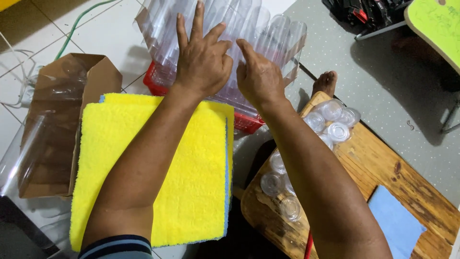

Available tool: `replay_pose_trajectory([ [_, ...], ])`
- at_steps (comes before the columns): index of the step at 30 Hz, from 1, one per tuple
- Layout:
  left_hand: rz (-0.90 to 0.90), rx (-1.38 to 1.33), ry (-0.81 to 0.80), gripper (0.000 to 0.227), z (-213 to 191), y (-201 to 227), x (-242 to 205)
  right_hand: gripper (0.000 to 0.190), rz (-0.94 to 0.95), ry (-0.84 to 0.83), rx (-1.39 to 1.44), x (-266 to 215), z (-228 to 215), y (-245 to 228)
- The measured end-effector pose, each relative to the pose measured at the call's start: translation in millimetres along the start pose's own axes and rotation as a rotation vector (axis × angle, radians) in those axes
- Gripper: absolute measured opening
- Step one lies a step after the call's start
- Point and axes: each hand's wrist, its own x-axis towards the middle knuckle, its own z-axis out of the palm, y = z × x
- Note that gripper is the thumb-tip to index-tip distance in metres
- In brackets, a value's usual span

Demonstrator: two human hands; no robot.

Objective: The person brushes a blue cloth with a red brush, then folds and rolls it tightly. They insert the rolled cloth into a clear plastic tube and secure it with a rubber band.

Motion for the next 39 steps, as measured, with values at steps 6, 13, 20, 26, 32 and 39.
replay_pose_trajectory([
  [6, -0.020, -0.147, 0.010, 0.042, -30.5, 35.5, 5.3, 0.044, -0.122, 0.228, -0.101, -4.1, -29.5, 4.9],
  [13, 0.153, -0.408, -0.045, 0.056, -88.3, 133.7, -25.3, 0.056, -0.201, 0.405, -0.013, -129.4, -131.7, 25.4],
  [20, 0.557, -0.654, -0.238, 0.053, -100.0, 259.8, -88.5, 0.042, 0.092, 0.334, -0.132, -342.0, -192.9, 21.7],
  [26, 0.659, -0.614, -0.304, 0.054, -55.8, 315.8, -137.9, 0.050, 0.205, 0.275, -0.046, -410.7, -186.2, 21.9],
  [32, 0.648, -0.530, -0.177, 0.036, -50.4, 332.4, -140.6, 0.037, 0.146, 0.253, -0.052, -434.5, -178.2, 33.7],
  [39, 0.699, -0.558, -0.174, 0.016, -54.5, 379.6, -129.0, 0.014, 0.230, 0.333, -0.003, -458.1, -218.9, 81.4],
])
